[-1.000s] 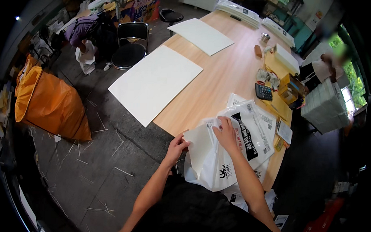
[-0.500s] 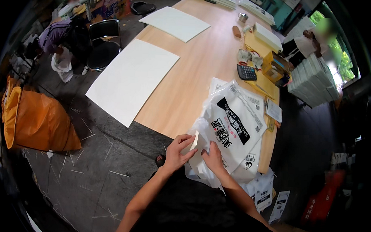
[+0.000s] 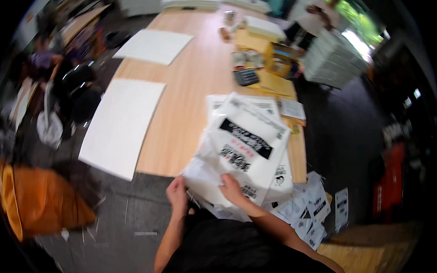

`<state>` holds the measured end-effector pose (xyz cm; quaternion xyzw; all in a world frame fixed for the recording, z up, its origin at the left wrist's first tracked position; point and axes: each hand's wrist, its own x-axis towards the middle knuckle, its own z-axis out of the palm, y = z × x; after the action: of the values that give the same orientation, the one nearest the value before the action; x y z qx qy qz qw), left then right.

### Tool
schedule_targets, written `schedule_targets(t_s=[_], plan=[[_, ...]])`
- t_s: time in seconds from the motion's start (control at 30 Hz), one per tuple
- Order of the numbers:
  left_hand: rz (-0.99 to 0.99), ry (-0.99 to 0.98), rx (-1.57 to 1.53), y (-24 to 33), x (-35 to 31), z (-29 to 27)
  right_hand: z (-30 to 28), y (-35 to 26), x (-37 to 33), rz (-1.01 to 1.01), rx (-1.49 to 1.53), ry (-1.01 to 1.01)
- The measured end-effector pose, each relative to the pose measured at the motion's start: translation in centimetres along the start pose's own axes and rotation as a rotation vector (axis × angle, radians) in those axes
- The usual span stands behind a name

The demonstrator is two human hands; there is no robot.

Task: The person unpacks white sketch paper from plastic bags, folds each sheet in half, and places them on a table. The person repeats this process for several sheets, handling them one at a time.

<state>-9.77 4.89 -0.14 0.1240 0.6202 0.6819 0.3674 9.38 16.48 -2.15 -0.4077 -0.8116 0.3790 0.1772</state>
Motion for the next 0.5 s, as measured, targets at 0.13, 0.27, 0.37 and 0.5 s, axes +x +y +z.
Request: schedule_targets(t_s=[0.13, 0.27, 0.37, 0.5], plan=[[-0.355, -0.006, -0.455, -1.9, 2.3, -3.8, 1.5, -0.3, 1.2, -0.027, 0.046, 0.010], [-0.535, -0.226, -0.736, 1.1, -0.8, -0.8, 1.1, -2.3, 2.0, -0.007, 0.157, 0.019], [-0.714, -0.501, -0.502, -3.0, -2.8, -1.0, 0.2, -4.4, 1.3, 0.038, 0.180, 0.054], [-0.942, -0.612, -0.182, -7.6, -4.1, 0.7, -0.9, -5.4, -4.3, 0.031, -0.111, 0.138]])
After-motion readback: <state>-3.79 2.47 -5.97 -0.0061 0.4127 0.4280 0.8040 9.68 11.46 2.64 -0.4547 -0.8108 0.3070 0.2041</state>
